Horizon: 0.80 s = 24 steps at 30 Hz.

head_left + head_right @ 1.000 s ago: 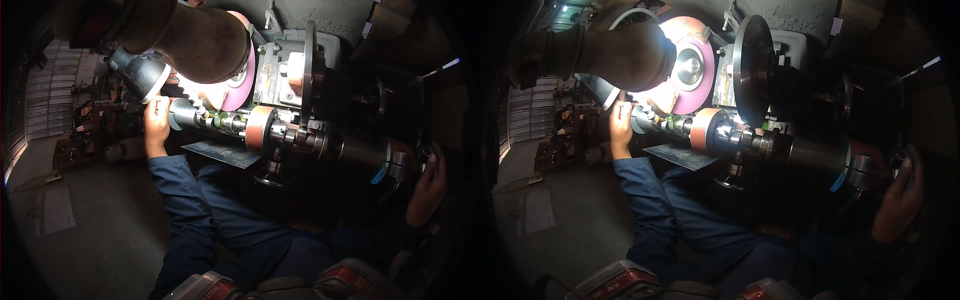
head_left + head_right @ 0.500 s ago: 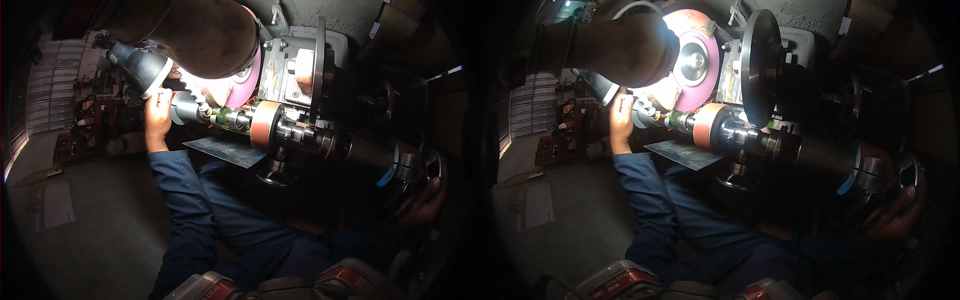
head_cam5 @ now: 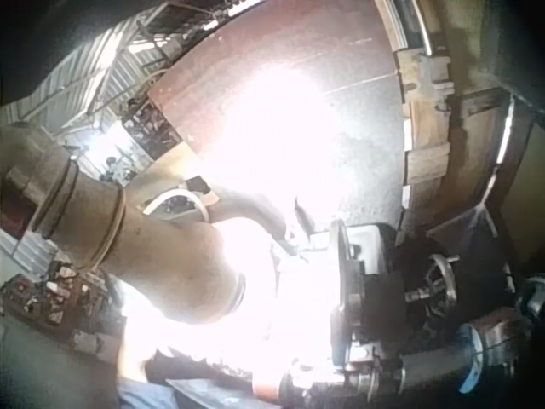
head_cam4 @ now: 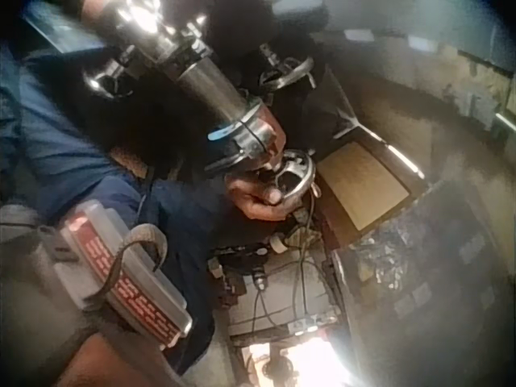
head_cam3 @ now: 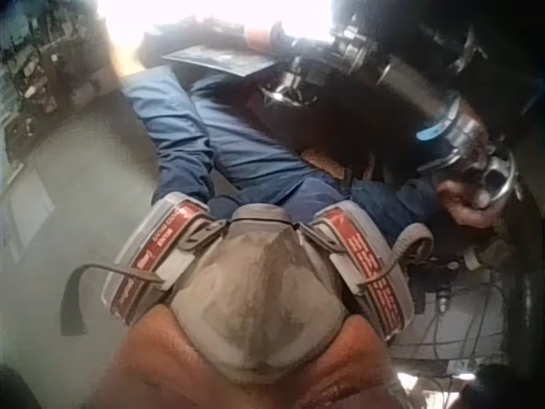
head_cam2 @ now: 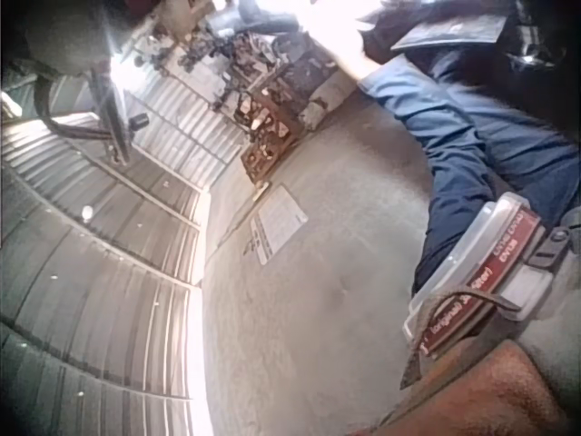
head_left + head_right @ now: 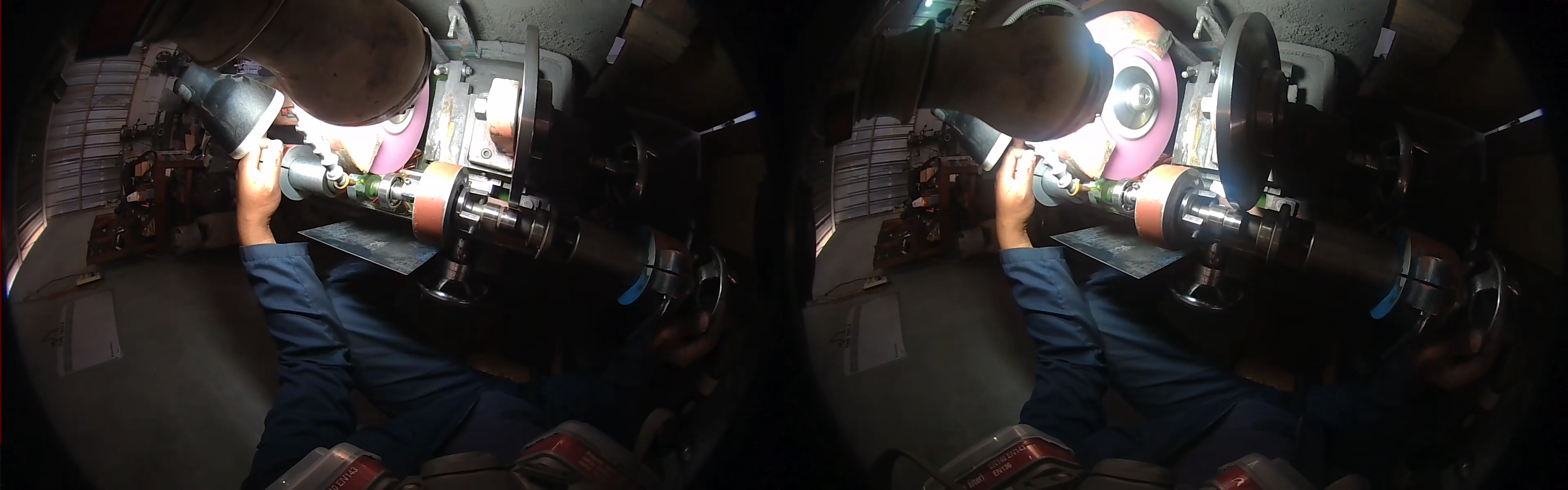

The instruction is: The person operates a specialized grinding machine to shape a camshaft, adjusting multiple dials and levers to control the machine's movement. They periodically wipe the camshaft with a cloth and monitor its position relative to the spinning grinding wheel.

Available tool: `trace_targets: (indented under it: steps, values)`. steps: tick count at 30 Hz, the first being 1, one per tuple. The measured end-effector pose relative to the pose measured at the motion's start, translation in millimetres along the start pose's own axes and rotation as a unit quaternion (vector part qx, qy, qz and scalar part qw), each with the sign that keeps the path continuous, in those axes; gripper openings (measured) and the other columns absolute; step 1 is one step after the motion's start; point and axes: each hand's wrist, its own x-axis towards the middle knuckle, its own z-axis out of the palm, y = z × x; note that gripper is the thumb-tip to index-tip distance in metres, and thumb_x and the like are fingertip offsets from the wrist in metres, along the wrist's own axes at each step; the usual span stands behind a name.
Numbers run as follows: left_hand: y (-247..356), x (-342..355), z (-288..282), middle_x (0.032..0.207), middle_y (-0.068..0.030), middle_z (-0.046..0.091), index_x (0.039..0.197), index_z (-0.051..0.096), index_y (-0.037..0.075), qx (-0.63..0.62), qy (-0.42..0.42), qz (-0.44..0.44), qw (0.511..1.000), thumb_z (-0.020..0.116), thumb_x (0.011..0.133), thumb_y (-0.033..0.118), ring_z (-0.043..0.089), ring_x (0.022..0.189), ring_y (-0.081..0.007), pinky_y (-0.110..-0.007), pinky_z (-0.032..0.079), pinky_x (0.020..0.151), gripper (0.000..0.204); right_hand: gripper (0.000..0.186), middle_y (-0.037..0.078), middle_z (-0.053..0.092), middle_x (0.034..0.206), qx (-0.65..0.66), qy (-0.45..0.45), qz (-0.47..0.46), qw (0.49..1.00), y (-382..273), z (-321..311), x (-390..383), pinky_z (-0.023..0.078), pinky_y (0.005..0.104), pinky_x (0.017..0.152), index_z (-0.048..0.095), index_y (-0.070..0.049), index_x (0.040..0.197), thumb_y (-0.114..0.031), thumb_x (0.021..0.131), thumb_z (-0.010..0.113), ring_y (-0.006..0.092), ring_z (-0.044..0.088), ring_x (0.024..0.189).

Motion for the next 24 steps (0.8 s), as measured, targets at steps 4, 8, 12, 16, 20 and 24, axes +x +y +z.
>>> trace_targets:
  steps: [4, 8, 12, 16, 20, 24]
  values:
    - [1.4, -1.2, -0.8, 0.084, -0.0097, 0.065, 0.092, 0.059, -0.001, 0.005, 0.002, 0.008, 1.0, 0.057, 0.095, 0.012, 0.06, 0.078, -0.0156, -0.03, 0.047, 0.074, 0.014, 0.033, 0.021, 0.062, 0.105, -0.032, 0.051, -0.051, 0.997, 9.1, 3.6, -5.9, 0.052, 0.033, 0.075, 0.055, 0.006, 0.118, -0.02, 0.099, 0.048, 0.0264, 0.064, 0.091]
    - [0.3, -1.4, -0.1, 0.085, -0.0097, 0.064, 0.092, 0.059, -0.001, -0.022, -0.001, -0.001, 1.0, 0.057, 0.095, 0.012, 0.06, 0.079, -0.0158, -0.03, 0.047, 0.074, 0.013, 0.033, 0.022, 0.061, 0.101, -0.07, 0.099, -0.128, 0.984, 28.1, 5.8, -10.8, 0.055, 0.0316, 0.066, 0.05, 0.004, 0.122, -0.017, 0.096, 0.053, 0.0272, 0.065, 0.085]
    - [-2.5, -1.7, -1.2, 0.084, -0.0097, 0.064, 0.092, 0.059, -0.001, 0.005, 0.006, 0.007, 1.0, 0.057, 0.095, 0.013, 0.06, 0.078, -0.0163, -0.03, 0.047, 0.074, 0.014, 0.038, 0.023, 0.06, 0.097, -0.105, 0.113, -0.233, 0.96, 38.3, 3.2, -8.7, 0.057, 0.0302, 0.056, 0.046, 0.003, 0.127, -0.013, 0.094, 0.058, 0.028, 0.066, 0.079]
    - [-1.1, -2.0, -0.7, 0.083, -0.0098, 0.065, 0.091, 0.059, -0.001, 0.023, 0.012, 0.017, 1.0, 0.058, 0.095, 0.013, 0.06, 0.078, -0.0167, -0.031, 0.047, 0.073, 0.015, 0.034, 0.022, 0.064, 0.106, -0.069, 0.057, -0.041, 0.995, 4.0, -3.2, -2.3, 0.054, 0.0345, 0.078, 0.058, 0.01, 0.112, -0.02, 0.101, 0.045, 0.0278, 0.065, 0.094]
    - [-3.4, -2.5, -2.1, 0.083, -0.0098, 0.065, 0.092, 0.059, -0.001, 0.034, 0.012, 0.015, 0.999, 0.058, 0.095, 0.013, 0.06, 0.078, -0.0168, -0.031, 0.047, 0.073, 0.015, 0.037, 0.022, 0.065, 0.11, 0.019, 0.011, 0.013, 1.0, -9.6, -1.7, 10.2, 0.052, 0.0357, 0.085, 0.06, 0.01, 0.112, -0.022, 0.102, 0.042, 0.0279, 0.065, 0.099]
    - [-4.6, -1.3, -1.4, 0.083, -0.009, 0.065, 0.092, 0.059, -0.001, 0.015, 0.009, 0.013, 1.0, 0.058, 0.095, 0.013, 0.06, 0.078, -0.0158, -0.03, 0.047, 0.072, 0.014, 0.037, 0.021, 0.064, 0.111, 0.058, -0.036, 0.034, 0.997, -23.1, -6.5, 24.7, 0.051, 0.035, 0.086, 0.06, 0.009, 0.113, -0.021, 0.103, 0.041, 0.0273, 0.064, 0.101]
